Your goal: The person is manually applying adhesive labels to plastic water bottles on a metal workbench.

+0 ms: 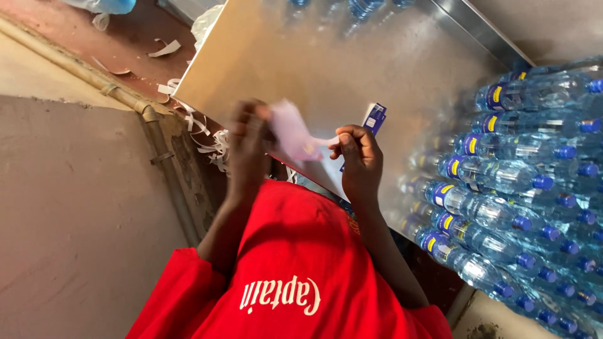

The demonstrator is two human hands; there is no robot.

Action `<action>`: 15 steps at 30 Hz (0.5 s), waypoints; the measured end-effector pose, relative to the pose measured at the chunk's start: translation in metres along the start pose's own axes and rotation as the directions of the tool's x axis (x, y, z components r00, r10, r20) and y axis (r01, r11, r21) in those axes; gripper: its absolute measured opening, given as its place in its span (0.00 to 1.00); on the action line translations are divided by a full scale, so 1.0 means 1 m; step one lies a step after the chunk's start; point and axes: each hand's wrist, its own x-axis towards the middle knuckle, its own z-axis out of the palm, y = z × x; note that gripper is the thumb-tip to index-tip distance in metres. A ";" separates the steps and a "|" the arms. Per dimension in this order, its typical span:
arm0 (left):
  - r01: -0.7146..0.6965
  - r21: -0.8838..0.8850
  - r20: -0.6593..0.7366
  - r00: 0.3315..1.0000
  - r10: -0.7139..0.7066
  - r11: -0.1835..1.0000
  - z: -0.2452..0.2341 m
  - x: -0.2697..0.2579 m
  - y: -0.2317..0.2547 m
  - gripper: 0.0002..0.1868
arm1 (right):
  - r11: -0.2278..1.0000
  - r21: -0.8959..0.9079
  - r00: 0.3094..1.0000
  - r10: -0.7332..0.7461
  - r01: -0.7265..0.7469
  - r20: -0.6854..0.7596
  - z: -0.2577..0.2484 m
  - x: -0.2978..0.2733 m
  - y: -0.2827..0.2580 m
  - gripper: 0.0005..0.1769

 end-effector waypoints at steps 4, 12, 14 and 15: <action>-0.178 0.120 -0.624 0.752 0.214 0.977 -0.081 0.051 0.018 0.23 | 0.965 -0.234 0.993 -0.111 0.115 0.030 0.015 0.000 0.148 0.03; -0.226 0.657 -0.347 0.756 0.555 0.719 -0.092 0.034 -0.008 0.07 | 0.910 -0.415 0.840 0.222 0.005 0.496 0.038 -0.004 0.082 0.23; -0.025 0.816 -0.251 0.885 0.393 0.578 -0.060 0.015 -0.054 0.07 | 0.971 -0.048 0.879 0.233 -0.235 0.415 0.042 0.011 0.014 0.17; -0.339 0.447 -0.045 0.916 0.399 0.828 -0.017 0.013 -0.048 0.11 | 0.964 0.111 0.908 0.186 -0.243 0.375 0.041 0.018 -0.003 0.23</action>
